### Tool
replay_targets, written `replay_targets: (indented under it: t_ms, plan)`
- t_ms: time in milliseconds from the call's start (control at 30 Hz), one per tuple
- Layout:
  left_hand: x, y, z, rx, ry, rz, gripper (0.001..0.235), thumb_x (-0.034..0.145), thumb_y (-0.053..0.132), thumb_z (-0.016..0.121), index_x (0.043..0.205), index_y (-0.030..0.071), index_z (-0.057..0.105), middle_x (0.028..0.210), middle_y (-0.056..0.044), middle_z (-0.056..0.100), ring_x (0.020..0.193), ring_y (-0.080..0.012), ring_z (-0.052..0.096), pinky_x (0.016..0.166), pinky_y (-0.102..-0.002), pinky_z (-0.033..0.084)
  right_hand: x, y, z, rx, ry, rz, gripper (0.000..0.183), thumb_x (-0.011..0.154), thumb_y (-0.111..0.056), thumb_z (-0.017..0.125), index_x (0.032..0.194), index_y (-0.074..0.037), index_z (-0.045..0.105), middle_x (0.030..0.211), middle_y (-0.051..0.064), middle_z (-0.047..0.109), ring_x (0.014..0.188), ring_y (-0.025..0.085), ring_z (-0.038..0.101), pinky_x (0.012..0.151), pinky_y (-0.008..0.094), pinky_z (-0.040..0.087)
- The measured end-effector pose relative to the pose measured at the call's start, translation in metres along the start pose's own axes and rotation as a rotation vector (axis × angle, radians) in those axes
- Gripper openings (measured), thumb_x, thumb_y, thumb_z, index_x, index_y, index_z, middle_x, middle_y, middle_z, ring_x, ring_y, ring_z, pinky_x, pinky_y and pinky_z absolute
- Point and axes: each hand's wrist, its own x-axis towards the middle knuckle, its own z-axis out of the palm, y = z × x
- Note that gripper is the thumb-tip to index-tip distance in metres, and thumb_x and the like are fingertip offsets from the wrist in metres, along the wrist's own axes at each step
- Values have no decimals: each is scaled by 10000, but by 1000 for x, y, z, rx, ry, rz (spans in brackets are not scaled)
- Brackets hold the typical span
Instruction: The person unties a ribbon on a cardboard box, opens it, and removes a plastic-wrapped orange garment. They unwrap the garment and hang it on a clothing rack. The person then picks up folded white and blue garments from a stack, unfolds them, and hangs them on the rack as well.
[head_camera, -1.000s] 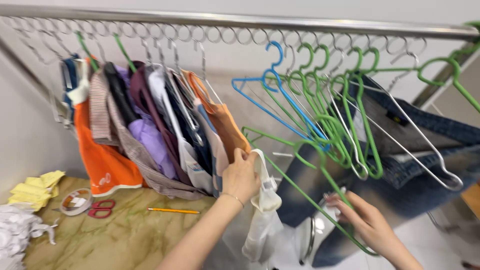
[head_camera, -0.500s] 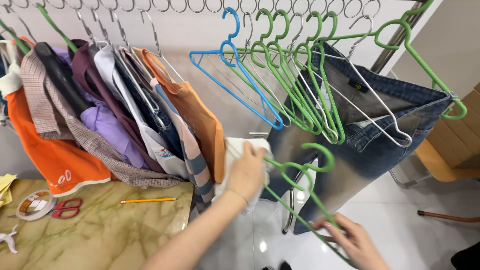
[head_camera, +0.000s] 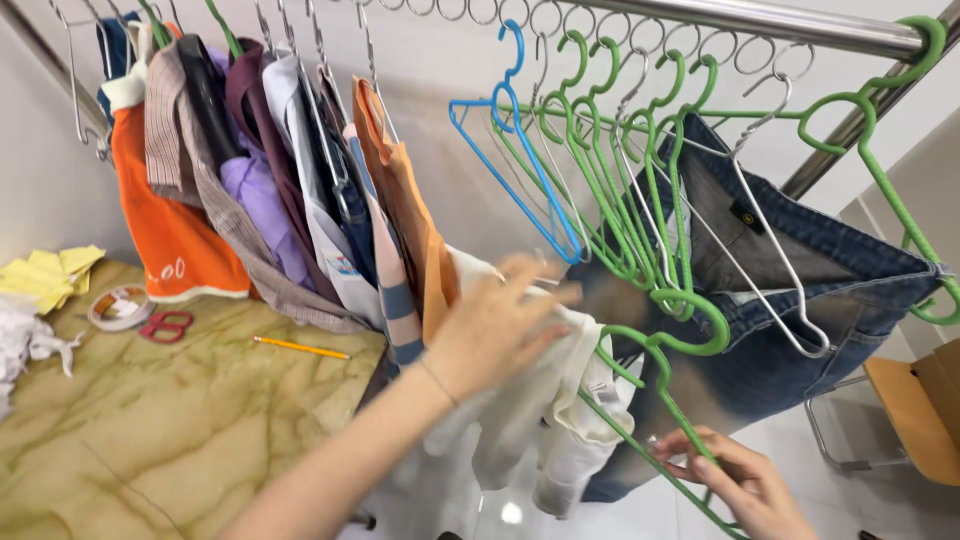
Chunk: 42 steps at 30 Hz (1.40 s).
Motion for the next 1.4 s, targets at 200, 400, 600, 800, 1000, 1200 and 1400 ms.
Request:
replay_targets:
  t_ms: [200, 400, 600, 800, 1000, 1200, 1400]
  plan:
    - [-5, -23, 34, 302, -63, -5, 508, 1067, 576, 403, 826, 150, 537, 749, -56, 705, 715, -363, 669, 594, -513, 437, -19, -28, -62, 76, -264, 10, 347, 961, -223, 629, 842, 65, 780, 1062, 261, 888, 980, 323, 845, 831, 586, 817]
    - [-15, 53, 31, 298, 175, -3, 553, 1024, 597, 517, 701, 158, 424, 600, 11, 525, 558, -255, 553, 501, -431, 385, 10, 41, -51, 557, -550, -176, 275, 1056, -302, 610, 1106, -98, 787, 1126, 272, 627, 899, 301, 555, 686, 397, 394]
    - [-41, 78, -5, 425, 336, -48, 482, 1015, 525, 621, 719, 169, 490, 601, -9, 565, 592, -224, 637, 566, -395, 448, 14, 74, -20, -454, -405, -300, 226, 863, -368, 849, 878, -148, 804, 804, -24, 576, 698, 105, 556, 555, 265, 468]
    - [-118, 62, -26, 783, 391, -190, 561, 1042, 535, 631, 677, 165, 419, 578, 2, 488, 541, -190, 543, 495, -400, 356, -1, 66, -91, -364, -45, -404, 115, 783, -149, 871, 713, -82, 809, 672, -25, 504, 641, 110, 477, 617, 259, 391]
    - [-132, 65, -11, 925, 420, -34, 510, 1004, 588, 628, 728, 177, 508, 616, 2, 503, 546, -220, 545, 492, -392, 375, -6, 11, -108, -416, -15, -477, 98, 771, -143, 858, 848, -84, 848, 921, 12, 744, 806, 131, 666, 770, 257, 500]
    - [-95, 92, 24, 693, 478, 86, 379, 1028, 439, 643, 837, 117, 579, 689, 0, 523, 588, -194, 548, 530, -372, 404, -4, -40, -50, -498, -42, -684, 158, 855, -170, 798, 899, -93, 666, 1031, 70, 707, 935, 176, 677, 886, 286, 494]
    - [-95, 63, 52, 649, 552, 48, 378, 1040, 389, 671, 806, 125, 536, 649, 25, 428, 522, -138, 451, 478, -326, 344, -5, -21, -66, -583, 112, -460, 68, 891, -200, 784, 945, -175, 817, 781, -115, 751, 590, 33, 482, 547, 212, 397]
